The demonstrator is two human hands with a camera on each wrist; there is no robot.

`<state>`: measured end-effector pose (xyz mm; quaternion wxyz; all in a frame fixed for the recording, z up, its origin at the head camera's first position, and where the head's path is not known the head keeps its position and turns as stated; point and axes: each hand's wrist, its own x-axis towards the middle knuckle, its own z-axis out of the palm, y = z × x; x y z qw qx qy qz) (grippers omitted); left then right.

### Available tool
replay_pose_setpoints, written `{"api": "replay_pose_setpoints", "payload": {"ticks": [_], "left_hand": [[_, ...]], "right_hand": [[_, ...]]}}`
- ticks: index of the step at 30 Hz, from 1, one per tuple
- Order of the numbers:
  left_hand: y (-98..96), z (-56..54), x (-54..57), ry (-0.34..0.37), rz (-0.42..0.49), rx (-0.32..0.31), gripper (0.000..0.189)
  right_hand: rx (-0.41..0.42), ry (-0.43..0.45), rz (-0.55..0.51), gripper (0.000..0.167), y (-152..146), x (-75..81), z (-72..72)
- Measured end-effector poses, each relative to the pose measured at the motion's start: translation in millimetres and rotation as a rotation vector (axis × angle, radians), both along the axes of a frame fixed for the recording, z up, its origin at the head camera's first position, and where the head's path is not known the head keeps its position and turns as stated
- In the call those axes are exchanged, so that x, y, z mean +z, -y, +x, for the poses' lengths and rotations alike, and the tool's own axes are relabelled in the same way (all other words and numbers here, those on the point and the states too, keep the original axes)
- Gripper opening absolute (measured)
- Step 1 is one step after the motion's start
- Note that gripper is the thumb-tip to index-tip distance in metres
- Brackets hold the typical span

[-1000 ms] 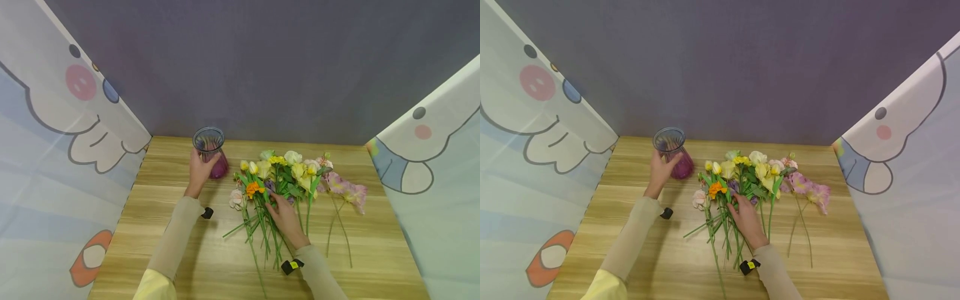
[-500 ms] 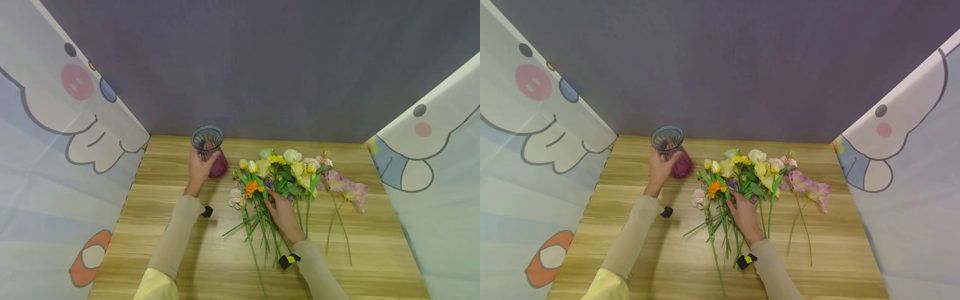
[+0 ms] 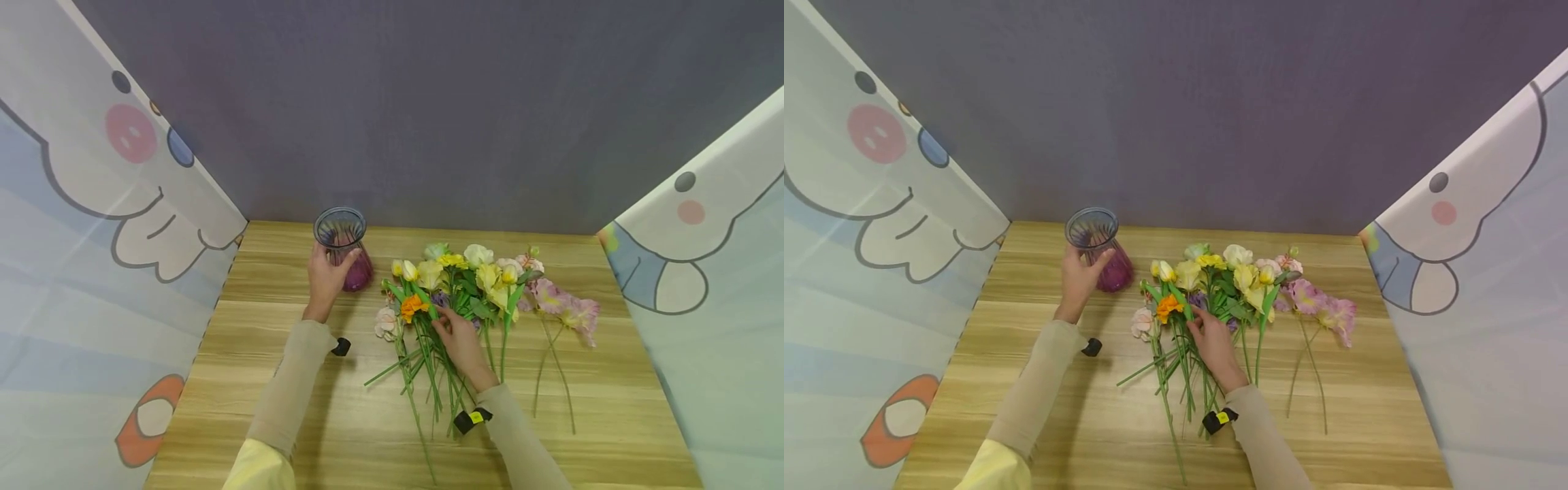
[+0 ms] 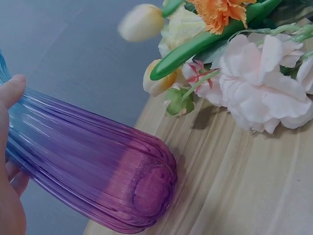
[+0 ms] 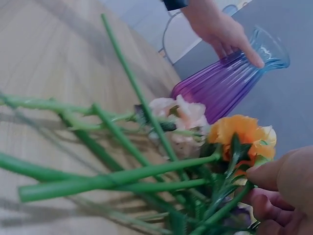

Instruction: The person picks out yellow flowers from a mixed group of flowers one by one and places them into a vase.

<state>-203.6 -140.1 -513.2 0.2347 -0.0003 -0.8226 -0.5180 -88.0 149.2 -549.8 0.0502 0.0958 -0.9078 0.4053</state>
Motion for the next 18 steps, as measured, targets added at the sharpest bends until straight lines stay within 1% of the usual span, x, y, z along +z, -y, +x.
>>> {"api": "replay_pose_setpoints", "payload": {"ticks": [3,6,8,11,13,18], "left_hand": [[-0.4,1.2,-3.8,-0.031,0.000,0.003,0.063],[-1.5,2.7,-6.0,-0.052,-0.013,0.013,0.062],[-2.2,4.1,-7.5,-0.053,-0.020,0.019,0.062],[-3.0,7.1,-8.9,-0.044,-0.027,0.030,0.063],[-3.3,9.0,-9.8,-0.044,-0.034,0.038,0.064],[-3.9,13.5,-11.5,-0.074,-0.036,0.044,0.064]], "right_hand": [[0.001,-0.021,-0.050,0.031,0,8.0,-4.4],[-0.002,-0.031,-0.139,0.033,0,20.4,-10.5],[-0.003,-0.046,-0.220,0.035,1,30.5,-15.5],[-0.017,-0.081,-0.355,0.037,5,49.0,-23.3],[-0.030,-0.114,-0.467,0.037,9,62.9,-29.6],[-0.043,-0.219,-0.788,0.025,19,103.7,-47.9]]}}
